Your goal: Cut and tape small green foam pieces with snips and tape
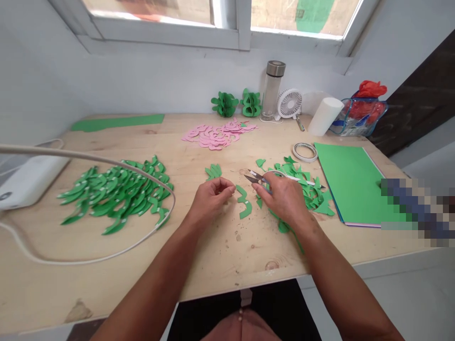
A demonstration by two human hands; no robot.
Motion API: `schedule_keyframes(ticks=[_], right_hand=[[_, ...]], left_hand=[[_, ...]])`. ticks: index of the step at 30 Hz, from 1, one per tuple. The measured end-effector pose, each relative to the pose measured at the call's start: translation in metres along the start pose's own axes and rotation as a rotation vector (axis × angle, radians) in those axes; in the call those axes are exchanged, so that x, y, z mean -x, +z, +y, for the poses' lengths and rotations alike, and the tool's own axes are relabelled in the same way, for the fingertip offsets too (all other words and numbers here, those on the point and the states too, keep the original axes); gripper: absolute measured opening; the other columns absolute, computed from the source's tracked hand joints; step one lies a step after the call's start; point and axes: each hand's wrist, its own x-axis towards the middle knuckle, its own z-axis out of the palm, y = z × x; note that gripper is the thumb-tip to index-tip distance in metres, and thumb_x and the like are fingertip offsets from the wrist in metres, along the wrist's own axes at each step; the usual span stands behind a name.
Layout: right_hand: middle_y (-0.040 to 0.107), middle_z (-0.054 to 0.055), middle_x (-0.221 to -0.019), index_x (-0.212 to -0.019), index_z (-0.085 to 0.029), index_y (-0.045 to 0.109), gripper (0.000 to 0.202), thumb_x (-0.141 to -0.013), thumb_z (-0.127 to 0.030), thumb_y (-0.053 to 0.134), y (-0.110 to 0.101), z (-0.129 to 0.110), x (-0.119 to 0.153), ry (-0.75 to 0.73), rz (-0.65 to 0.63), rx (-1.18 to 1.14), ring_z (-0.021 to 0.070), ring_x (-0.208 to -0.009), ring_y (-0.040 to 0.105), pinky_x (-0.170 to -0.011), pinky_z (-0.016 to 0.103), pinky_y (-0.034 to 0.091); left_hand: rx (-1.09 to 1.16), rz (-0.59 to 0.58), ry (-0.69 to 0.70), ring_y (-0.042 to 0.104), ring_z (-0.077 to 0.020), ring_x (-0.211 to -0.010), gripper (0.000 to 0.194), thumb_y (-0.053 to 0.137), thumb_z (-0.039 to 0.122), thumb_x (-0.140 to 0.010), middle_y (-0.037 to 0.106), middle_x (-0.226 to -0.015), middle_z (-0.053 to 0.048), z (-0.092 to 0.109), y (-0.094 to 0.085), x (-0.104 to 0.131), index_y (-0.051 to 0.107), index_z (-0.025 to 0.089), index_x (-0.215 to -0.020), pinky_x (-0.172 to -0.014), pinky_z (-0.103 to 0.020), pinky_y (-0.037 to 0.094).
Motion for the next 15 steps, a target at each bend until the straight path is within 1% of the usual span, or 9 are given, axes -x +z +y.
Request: schedule_keyframes(ticks=[2,4,8,9,11,15], right_hand=[[0.070,0.007,-0.076,-0.096,-0.020,0.062,0.037,-0.091,-0.049,0.040,0.000,-0.001,0.000,-0.002,0.000,-0.002,0.0202,-0.067,0.062,-0.054,0.027,0.025],[0.070,0.007,-0.077,-0.097,-0.021,0.062,0.037,-0.091,-0.049,0.040,0.000,-0.002,0.000,0.000,-0.002,-0.005,0.0205,-0.068,0.062,-0.054,0.027,0.025],[0.070,0.008,-0.078,-0.097,-0.020,0.062,0.038,-0.091,-0.050,0.039,0.000,-0.002,0.000,0.009,0.000,-0.003,0.0209,-0.069,0.063,-0.053,0.027,0.023],[0.070,0.008,-0.077,-0.098,-0.020,0.062,0.038,-0.091,-0.050,0.039,0.000,-0.001,0.000,0.010,0.000,-0.002,0.0210,-0.069,0.063,-0.052,0.027,0.023],[0.070,0.008,-0.077,-0.098,-0.020,0.062,0.038,-0.091,-0.050,0.039,0.000,-0.001,0.000,0.010,-0.002,-0.004,0.0212,-0.070,0.063,-0.052,0.027,0.022],[0.070,0.008,-0.078,-0.098,-0.020,0.061,0.038,-0.091,-0.050,0.038,0.000,-0.001,0.000,0.004,0.001,-0.011,0.0213,-0.069,0.063,-0.052,0.028,0.020]], left_hand=[[-0.123,-0.061,0.022,0.047,-0.0107,-0.052,0.018,0.064,0.034,-0.067,0.057,-0.059,0.001,0.005,-0.002,-0.003,0.063,0.016,-0.066,-0.051,-0.024,0.035],[-0.281,-0.121,0.079,0.048,-0.0118,-0.054,0.016,0.062,0.032,-0.067,0.058,-0.059,0.000,0.010,-0.003,-0.009,0.063,0.017,-0.063,-0.052,-0.024,0.035],[-0.553,-0.243,0.163,0.051,-0.0136,-0.058,0.014,0.054,0.027,-0.068,0.061,-0.060,0.000,0.019,-0.004,-0.027,0.063,0.018,-0.064,-0.056,-0.025,0.037],[-0.623,-0.296,0.160,0.051,-0.0137,-0.059,0.014,0.052,0.026,-0.068,0.061,-0.061,0.000,0.021,-0.003,-0.032,0.063,0.018,-0.065,-0.056,-0.024,0.037],[-0.731,-0.360,0.161,0.052,-0.0135,-0.059,0.016,0.050,0.026,-0.069,0.061,-0.059,0.000,0.024,-0.002,-0.041,0.063,0.018,-0.065,-0.057,-0.024,0.037],[-0.834,-0.467,0.155,0.052,-0.0131,-0.058,0.019,0.050,0.029,-0.070,0.062,-0.061,0.000,0.028,-0.004,-0.052,0.065,0.018,-0.068,-0.057,-0.024,0.038]])
